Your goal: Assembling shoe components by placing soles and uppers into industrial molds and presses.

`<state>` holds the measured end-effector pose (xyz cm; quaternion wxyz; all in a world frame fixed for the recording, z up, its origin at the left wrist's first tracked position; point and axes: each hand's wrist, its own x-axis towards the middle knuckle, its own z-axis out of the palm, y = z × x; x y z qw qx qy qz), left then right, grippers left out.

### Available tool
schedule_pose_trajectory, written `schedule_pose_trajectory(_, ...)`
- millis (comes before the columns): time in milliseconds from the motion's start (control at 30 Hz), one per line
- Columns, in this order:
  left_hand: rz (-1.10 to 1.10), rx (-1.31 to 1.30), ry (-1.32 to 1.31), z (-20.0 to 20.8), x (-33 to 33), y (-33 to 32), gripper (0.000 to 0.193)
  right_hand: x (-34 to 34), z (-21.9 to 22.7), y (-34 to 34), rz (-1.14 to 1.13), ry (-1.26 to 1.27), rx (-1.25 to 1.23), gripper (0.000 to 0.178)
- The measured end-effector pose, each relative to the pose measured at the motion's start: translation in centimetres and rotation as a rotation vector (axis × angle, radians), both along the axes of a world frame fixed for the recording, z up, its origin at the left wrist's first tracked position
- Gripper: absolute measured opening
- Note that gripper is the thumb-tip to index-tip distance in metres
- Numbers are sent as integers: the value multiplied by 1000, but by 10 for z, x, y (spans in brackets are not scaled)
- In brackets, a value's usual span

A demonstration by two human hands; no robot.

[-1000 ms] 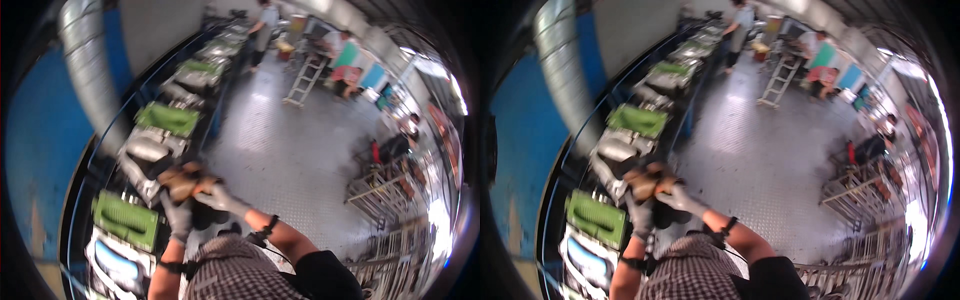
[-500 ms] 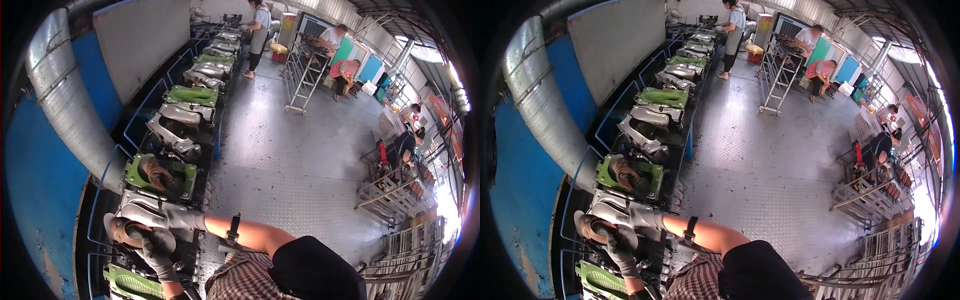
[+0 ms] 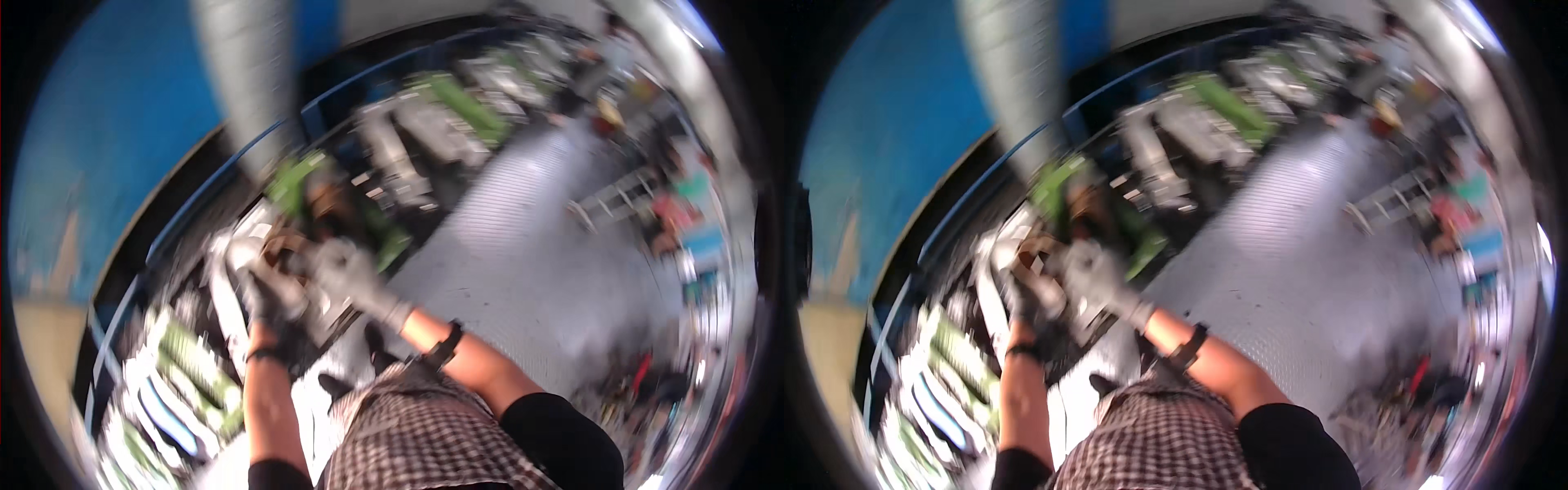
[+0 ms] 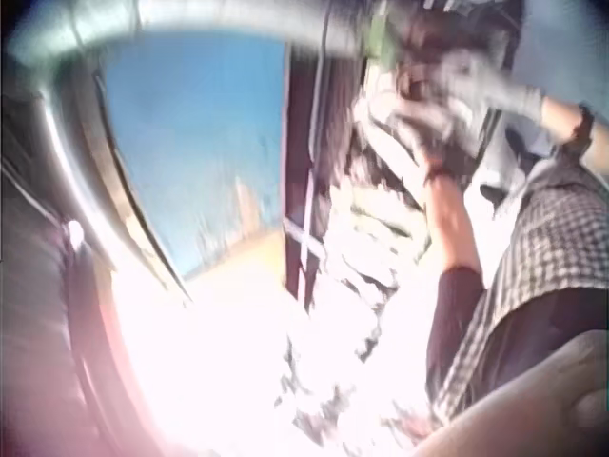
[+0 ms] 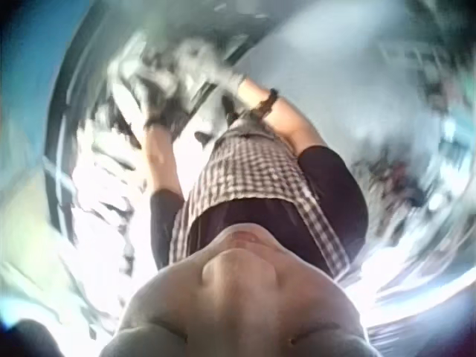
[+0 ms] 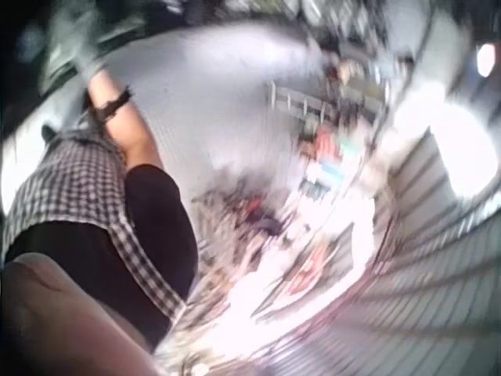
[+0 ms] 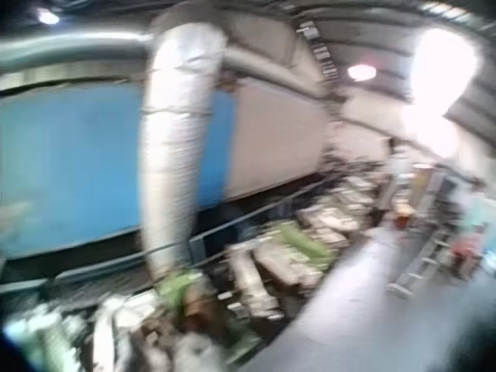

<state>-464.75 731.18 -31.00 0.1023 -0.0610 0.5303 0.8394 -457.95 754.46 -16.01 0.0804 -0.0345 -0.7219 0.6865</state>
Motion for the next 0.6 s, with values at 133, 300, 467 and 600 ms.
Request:
schedule_pose_trajectory(133, 382, 58, -329, 42, 26, 36, 70, -55, 39, 4, -189, 124, 491, 25)
schedule_pose_trajectory(300, 378, -65, -164, 60, 82, 30, 35, -74, 7, -45, 343, 273, 833, 28)
schedule_pose_trajectory(467, 236, -155, -204, 101, 137, 28, 57, -47, -5, -57, 794, 434, 991, 24)
schedule_pose_trajectory(600, 391, 527, -451, 33, 172, 39, 63, 38, -8, -82, 886, 190, 1066, 23)
